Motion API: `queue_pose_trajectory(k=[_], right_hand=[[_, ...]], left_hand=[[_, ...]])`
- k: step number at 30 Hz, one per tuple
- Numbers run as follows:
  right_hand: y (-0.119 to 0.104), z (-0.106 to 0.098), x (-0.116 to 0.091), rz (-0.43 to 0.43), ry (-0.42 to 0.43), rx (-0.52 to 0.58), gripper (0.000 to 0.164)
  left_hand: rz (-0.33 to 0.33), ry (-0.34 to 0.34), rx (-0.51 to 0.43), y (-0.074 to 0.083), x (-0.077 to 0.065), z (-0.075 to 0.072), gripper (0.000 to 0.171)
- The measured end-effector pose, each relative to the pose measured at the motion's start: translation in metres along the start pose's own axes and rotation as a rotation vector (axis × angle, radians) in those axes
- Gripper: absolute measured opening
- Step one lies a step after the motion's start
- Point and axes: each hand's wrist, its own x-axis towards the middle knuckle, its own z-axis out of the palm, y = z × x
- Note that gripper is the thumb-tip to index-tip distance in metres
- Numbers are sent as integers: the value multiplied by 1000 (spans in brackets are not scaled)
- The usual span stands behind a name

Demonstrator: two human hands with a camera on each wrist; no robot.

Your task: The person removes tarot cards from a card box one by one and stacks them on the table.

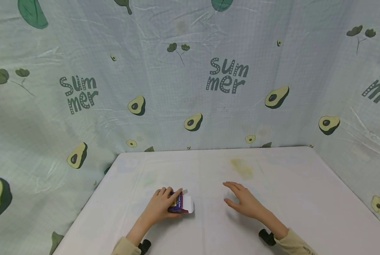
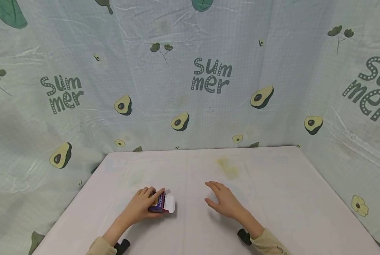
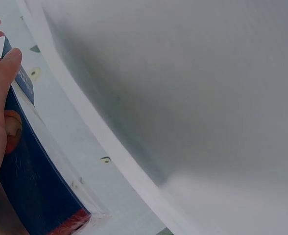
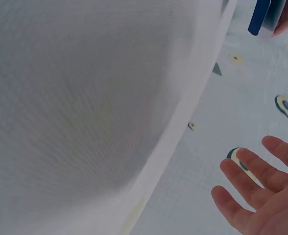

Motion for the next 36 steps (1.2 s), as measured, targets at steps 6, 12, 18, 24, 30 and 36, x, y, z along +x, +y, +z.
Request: queue_pose_trajectory(k=[6,12,18,24,30,36], right_hand=[[1,1,2,19,-16,31,51],[2,3,4,47,-30,72,50],[2,3,5,46,-33,123,50],[2,5,6,6,-24,192,48],[3,7,6,12,-37,245,46],[2,11,6,37,-51,288,45]], left_hand=[[-3,6,-1,9,2,-3,80],[-4,7,8,14,1,-3,80],[-8,-8,9,19,0,-2,79],[-30,-56,-8,24,1,-3,79],[-43,-85,-5,29,2,-7,79],[-35,-93,4,33,5,-9,78]])
